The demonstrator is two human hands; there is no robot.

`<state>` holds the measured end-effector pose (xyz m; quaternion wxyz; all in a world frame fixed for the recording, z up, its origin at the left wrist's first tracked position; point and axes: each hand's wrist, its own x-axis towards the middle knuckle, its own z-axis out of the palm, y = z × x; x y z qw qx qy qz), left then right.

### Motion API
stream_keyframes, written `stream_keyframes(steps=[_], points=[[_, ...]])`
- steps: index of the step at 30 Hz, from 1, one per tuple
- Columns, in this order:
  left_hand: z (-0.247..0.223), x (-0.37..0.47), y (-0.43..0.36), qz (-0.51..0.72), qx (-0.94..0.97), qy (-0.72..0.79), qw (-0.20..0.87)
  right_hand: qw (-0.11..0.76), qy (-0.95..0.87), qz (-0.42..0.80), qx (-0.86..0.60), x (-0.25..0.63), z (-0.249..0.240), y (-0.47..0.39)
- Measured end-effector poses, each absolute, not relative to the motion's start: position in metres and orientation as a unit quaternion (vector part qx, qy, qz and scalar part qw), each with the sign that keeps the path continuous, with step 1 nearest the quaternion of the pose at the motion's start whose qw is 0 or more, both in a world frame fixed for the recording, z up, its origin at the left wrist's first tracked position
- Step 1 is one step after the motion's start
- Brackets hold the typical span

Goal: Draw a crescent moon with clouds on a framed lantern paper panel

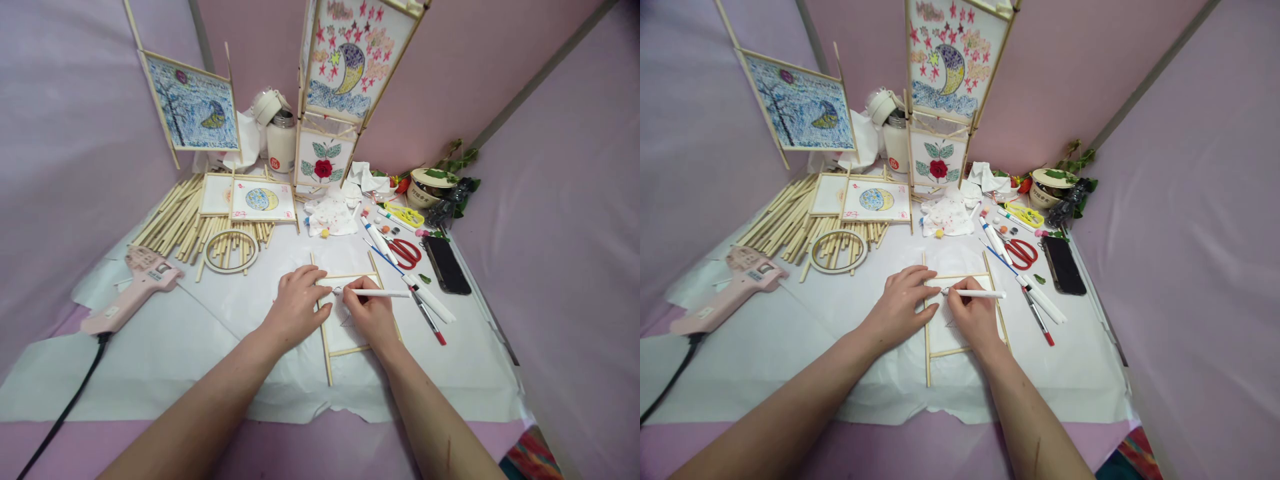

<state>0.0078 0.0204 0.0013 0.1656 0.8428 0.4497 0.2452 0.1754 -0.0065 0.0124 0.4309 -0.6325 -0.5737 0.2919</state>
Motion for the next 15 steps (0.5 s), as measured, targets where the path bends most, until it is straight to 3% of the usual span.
stream_keyframes(steps=[15], points=[[0.0008,0.0078,0.0201,0.243,0.842,0.452,0.165,0.429,-0.567,0.302,-0.636,0.1756,0.0126,-0.0061]])
